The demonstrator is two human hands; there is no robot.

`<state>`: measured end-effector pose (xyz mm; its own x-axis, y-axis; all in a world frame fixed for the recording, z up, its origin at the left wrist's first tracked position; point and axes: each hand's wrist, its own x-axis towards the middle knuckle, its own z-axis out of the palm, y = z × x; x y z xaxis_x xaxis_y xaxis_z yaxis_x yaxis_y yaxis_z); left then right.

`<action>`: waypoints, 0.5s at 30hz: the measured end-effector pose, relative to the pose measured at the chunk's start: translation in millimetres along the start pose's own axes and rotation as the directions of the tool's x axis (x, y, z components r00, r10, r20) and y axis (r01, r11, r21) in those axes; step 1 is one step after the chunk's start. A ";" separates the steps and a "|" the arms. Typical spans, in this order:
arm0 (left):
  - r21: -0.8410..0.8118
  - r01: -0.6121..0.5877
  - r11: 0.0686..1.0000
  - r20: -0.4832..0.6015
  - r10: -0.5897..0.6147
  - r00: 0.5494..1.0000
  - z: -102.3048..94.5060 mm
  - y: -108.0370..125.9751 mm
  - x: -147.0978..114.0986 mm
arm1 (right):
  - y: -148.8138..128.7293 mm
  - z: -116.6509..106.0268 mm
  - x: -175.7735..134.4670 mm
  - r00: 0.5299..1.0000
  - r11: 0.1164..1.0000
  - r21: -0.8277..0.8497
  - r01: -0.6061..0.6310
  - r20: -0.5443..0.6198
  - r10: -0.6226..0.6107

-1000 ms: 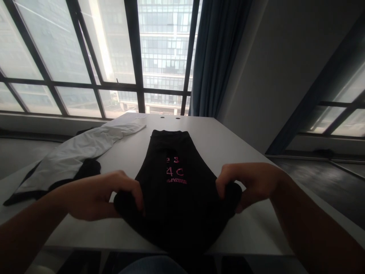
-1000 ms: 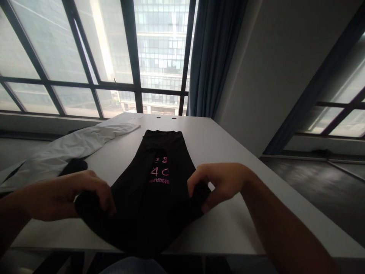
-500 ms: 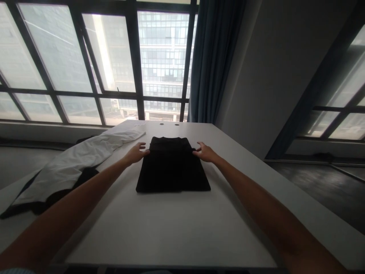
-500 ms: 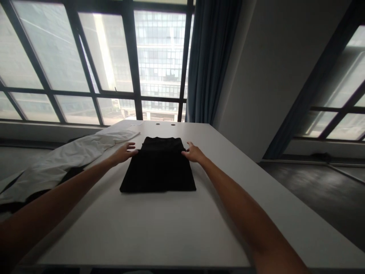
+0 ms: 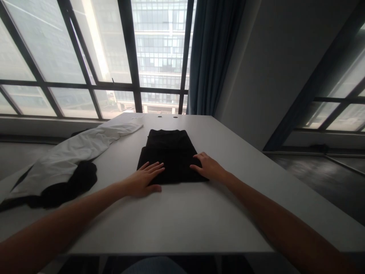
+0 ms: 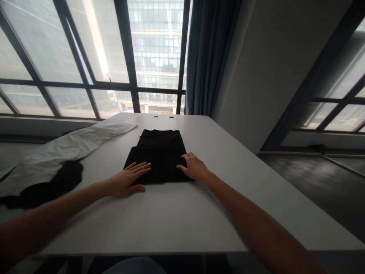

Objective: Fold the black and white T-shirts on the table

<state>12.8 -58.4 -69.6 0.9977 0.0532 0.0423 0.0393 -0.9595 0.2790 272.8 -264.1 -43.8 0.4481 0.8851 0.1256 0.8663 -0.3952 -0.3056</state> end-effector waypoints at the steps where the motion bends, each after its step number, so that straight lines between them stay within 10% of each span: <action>1: 0.017 -0.021 1.000 0.006 0.021 1.000 2.9 -2.1 -3.5 | 1.7 -2.5 -2.6 1.000 1.000 0.006 -0.013 0.010 0.013; 8: 0.080 -0.110 0.991 -0.102 0.118 0.988 -7.6 -32.2 -30.1 | 15.8 -30.1 -11.9 0.917 0.988 0.089 -0.123 0.391 0.079; 15: 0.139 -0.153 0.978 -0.132 0.171 0.976 -29.0 -28.7 -40.7 | 21.1 -37.2 -11.8 0.877 0.992 0.119 -0.053 0.480 -0.010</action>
<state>-30.5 -25.0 -51.5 0.9734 -0.0759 0.2160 -0.1065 -0.9853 0.1336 294.0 -292.0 -16.6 0.2782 0.8986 -0.3393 0.8089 -0.4096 -0.4217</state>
